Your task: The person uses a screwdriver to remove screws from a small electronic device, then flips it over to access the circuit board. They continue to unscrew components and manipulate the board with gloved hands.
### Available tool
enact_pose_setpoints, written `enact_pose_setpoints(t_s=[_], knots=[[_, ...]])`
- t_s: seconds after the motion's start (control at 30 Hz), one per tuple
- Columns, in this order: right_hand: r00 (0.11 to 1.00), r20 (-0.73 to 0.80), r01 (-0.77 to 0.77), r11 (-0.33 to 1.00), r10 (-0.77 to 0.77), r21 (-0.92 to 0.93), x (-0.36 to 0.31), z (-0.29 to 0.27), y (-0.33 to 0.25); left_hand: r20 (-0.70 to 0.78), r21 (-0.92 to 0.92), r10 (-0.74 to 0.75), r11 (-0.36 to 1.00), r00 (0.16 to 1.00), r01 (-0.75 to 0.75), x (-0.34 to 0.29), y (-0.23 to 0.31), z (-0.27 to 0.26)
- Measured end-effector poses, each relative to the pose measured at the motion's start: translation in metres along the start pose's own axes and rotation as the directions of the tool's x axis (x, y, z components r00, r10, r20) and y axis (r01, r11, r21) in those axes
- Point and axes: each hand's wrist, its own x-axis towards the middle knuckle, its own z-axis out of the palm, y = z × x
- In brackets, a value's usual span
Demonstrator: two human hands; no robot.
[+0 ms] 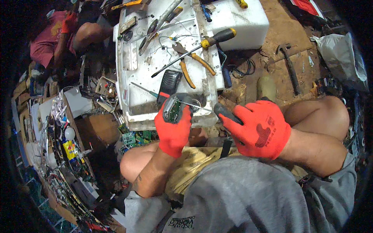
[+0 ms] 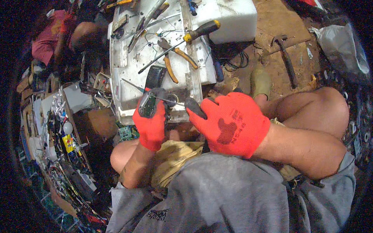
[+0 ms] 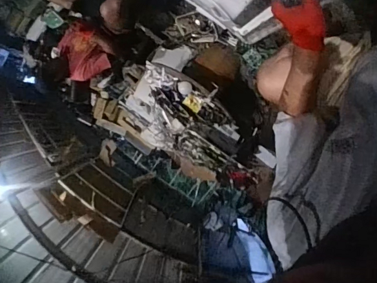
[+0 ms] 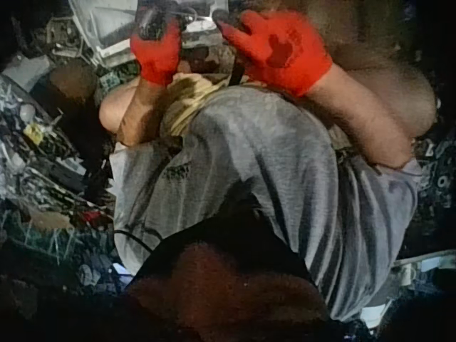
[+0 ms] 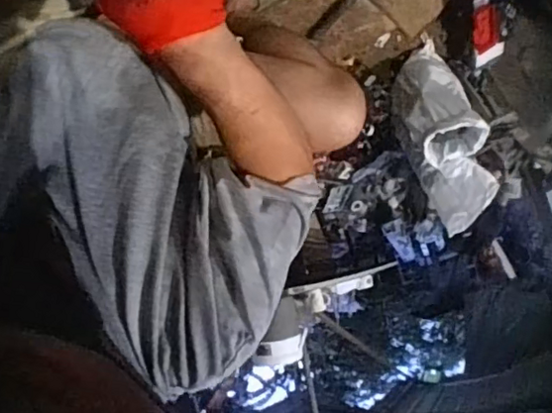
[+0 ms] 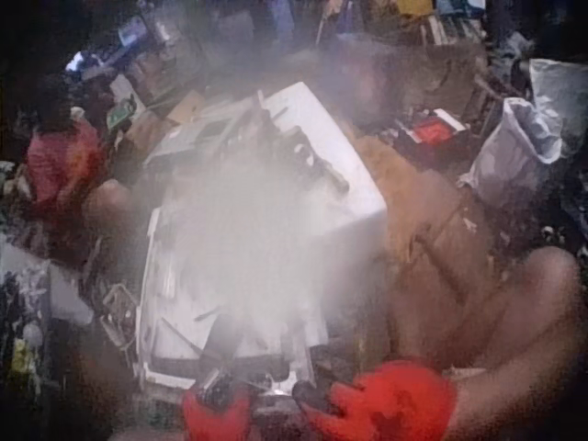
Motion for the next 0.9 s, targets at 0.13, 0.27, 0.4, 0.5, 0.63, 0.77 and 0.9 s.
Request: enact_pose_setpoints(t_s=[0.13, 0.27, 0.4, 0.5, 0.63, 0.77, 0.9], knots=[[0.994, -0.065, 0.078, 0.993, -0.084, -0.091, 0.004, 0.001, 0.004, -0.060, -0.094, 0.078, 0.992, 0.995, -0.084, 0.005, -0.008, 0.005], [0.995, -0.057, 0.073, 0.988, -0.081, -0.133, 0.003, 0.001, 0.005, -0.024, -0.123, -0.006, 0.992, 1.000, 0.003, 0.005, -0.004, 0.005], [0.992, -0.031, 0.115, 0.978, -0.122, -0.171, 0.010, 0.001, 0.009, -0.066, -0.037, 0.048, 0.998, 0.997, -0.051, 0.006, -0.022, 0.002], [0.993, -0.052, 0.096, 0.972, -0.110, -0.214, 0.012, -0.002, 0.008, -0.019, -0.031, 0.020, 0.999, 1.000, -0.021, 0.005, -0.008, 0.003], [0.999, -0.032, -0.033, 0.995, 0.030, -0.090, 0.015, -0.001, 0.010, 0.089, -0.080, 0.066, 0.995, 0.994, -0.059, 0.009, -0.003, -0.003], [0.992, -0.067, -0.101, 0.992, 0.106, 0.069, 0.018, -0.006, 0.013, 0.174, -0.173, 0.205, 0.969, 0.963, -0.175, 0.015, -0.015, -0.008], [0.992, -0.090, -0.085, 0.993, 0.091, 0.078, 0.019, -0.003, 0.016, 0.187, -0.086, 0.153, 0.987, 0.970, -0.139, 0.017, -0.021, -0.008]])
